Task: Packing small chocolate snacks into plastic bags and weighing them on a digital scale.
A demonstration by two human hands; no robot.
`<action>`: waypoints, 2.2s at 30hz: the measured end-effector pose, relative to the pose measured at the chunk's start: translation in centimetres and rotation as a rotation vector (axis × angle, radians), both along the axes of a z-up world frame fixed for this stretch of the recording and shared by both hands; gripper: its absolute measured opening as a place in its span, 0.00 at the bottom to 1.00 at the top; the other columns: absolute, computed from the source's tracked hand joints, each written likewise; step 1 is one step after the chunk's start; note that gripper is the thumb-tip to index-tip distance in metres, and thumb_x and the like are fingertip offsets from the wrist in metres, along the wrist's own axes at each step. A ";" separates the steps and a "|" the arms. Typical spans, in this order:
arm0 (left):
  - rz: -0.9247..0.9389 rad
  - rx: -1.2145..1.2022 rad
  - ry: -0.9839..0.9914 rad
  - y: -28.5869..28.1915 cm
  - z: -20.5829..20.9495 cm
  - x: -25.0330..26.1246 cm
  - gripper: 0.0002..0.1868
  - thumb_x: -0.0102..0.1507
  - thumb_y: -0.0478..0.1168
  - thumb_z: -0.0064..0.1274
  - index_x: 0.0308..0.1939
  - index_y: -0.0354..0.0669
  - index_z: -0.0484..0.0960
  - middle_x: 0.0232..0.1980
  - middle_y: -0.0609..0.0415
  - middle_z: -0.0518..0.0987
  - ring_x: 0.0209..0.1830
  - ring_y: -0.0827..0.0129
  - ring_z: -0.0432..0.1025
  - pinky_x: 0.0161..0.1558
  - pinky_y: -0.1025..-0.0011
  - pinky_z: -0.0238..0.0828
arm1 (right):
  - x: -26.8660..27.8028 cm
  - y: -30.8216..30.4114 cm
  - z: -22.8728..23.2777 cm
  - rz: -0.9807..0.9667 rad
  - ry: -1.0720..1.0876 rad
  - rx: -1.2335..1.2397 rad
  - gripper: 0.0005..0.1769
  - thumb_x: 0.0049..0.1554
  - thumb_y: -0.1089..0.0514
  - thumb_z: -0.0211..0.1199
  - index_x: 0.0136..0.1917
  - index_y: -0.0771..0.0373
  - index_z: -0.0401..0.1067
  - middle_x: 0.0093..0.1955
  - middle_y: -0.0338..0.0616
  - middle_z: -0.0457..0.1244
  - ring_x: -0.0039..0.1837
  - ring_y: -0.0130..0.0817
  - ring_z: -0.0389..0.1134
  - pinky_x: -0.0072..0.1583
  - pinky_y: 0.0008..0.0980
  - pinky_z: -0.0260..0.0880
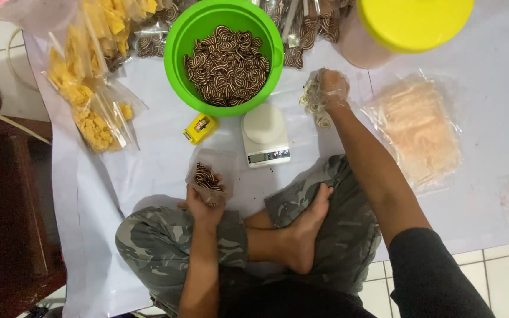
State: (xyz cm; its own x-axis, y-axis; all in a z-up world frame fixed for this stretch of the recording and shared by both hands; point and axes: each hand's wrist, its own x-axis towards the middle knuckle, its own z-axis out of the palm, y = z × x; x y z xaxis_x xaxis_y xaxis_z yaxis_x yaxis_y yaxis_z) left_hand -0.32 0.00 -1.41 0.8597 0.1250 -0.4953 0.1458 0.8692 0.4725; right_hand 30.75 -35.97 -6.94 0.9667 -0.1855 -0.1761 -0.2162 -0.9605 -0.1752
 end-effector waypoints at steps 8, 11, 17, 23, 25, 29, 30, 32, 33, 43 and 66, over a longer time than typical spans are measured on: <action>0.032 0.004 0.128 -1.5 2.4 0.2 0.26 0.68 0.61 0.50 0.58 0.47 0.80 0.50 0.50 0.83 0.30 0.67 0.68 0.31 0.68 0.64 | -6.4 -1.5 10.6 0.224 -0.109 0.451 0.12 0.58 0.49 0.65 0.49 0.56 0.81 0.45 0.55 0.71 0.53 0.58 0.72 0.53 0.55 0.70; -0.014 -0.033 0.087 -1.1 -0.1 0.4 0.32 0.67 0.66 0.48 0.59 0.45 0.80 0.47 0.48 0.82 0.31 0.65 0.71 0.34 0.67 0.69 | -11.6 2.0 20.5 0.374 -0.021 0.603 0.12 0.60 0.53 0.62 0.52 0.60 0.79 0.47 0.58 0.70 0.52 0.54 0.72 0.53 0.52 0.72; -0.041 -0.062 -0.022 -1.4 -0.4 1.1 0.32 0.67 0.65 0.48 0.56 0.41 0.81 0.42 0.43 0.83 0.28 0.59 0.75 0.33 0.60 0.76 | -19.1 10.5 31.3 0.699 -0.005 0.701 0.04 0.56 0.64 0.70 0.46 0.64 0.81 0.57 0.61 0.69 0.60 0.58 0.70 0.53 0.49 0.75; -0.121 -0.219 -0.200 -1.4 -1.1 0.2 0.33 0.66 0.66 0.49 0.53 0.39 0.81 0.49 0.36 0.84 0.38 0.41 0.82 0.33 0.47 0.84 | -21.2 16.5 30.5 0.798 0.122 0.500 0.04 0.54 0.54 0.71 0.44 0.49 0.84 0.67 0.56 0.64 0.65 0.64 0.66 0.61 0.56 0.71; -0.115 -0.218 -0.262 -1.7 -0.9 -0.3 0.32 0.66 0.66 0.48 0.54 0.40 0.80 0.48 0.39 0.84 0.38 0.43 0.82 0.34 0.48 0.85 | -20.9 18.1 28.4 0.832 0.153 0.440 0.06 0.52 0.53 0.71 0.45 0.47 0.84 0.68 0.55 0.63 0.67 0.64 0.65 0.63 0.57 0.69; -0.139 -0.185 -0.403 -1.5 3.4 -1.1 0.28 0.70 0.63 0.44 0.40 0.41 0.82 0.24 0.51 0.76 0.28 0.56 0.80 0.38 0.49 0.84 | -21.8 20.7 27.1 0.844 0.258 0.415 0.11 0.49 0.53 0.64 0.44 0.48 0.83 0.57 0.49 0.70 0.60 0.58 0.69 0.63 0.55 0.71; -0.142 -0.187 -0.404 -1.3 3.3 -1.1 0.28 0.70 0.63 0.44 0.40 0.41 0.82 0.24 0.51 0.76 0.28 0.56 0.80 0.38 0.49 0.84 | -22.1 21.4 27.3 0.841 0.257 0.413 0.11 0.49 0.53 0.64 0.44 0.48 0.83 0.57 0.49 0.70 0.60 0.58 0.69 0.63 0.55 0.71; -0.187 -0.180 -0.514 -0.8 3.0 -1.0 0.33 0.72 0.63 0.39 0.20 0.45 0.70 0.17 0.58 0.57 0.15 0.68 0.64 0.38 0.54 0.82 | -22.5 22.8 27.6 0.674 0.273 0.230 0.10 0.50 0.46 0.66 0.44 0.46 0.83 0.52 0.47 0.72 0.58 0.55 0.71 0.60 0.51 0.73; -0.188 -0.182 -0.516 -1.0 4.0 -1.1 0.33 0.72 0.63 0.39 0.20 0.45 0.70 0.17 0.58 0.57 0.15 0.68 0.64 0.38 0.54 0.82 | -22.5 23.6 27.3 0.672 0.272 0.228 0.10 0.50 0.46 0.66 0.44 0.46 0.83 0.52 0.47 0.72 0.58 0.55 0.71 0.60 0.51 0.73; -0.111 -0.295 -0.426 -2.5 -6.3 1.1 0.33 0.71 0.65 0.45 0.68 0.45 0.75 0.64 0.43 0.79 0.60 0.51 0.76 0.61 0.51 0.74 | -23.2 25.0 24.9 0.750 0.205 0.013 0.15 0.50 0.44 0.71 0.44 0.54 0.83 0.44 0.53 0.72 0.51 0.56 0.74 0.53 0.51 0.76; -0.272 -0.163 -0.650 -2.7 -2.9 -0.4 0.23 0.67 0.53 0.57 0.60 0.42 0.79 0.52 0.42 0.84 0.49 0.50 0.81 0.51 0.48 0.79 | -22.3 19.9 29.4 1.032 -0.191 0.938 0.20 0.54 0.81 0.60 0.50 0.62 0.82 0.47 0.58 0.69 0.45 0.42 0.71 0.37 0.28 0.77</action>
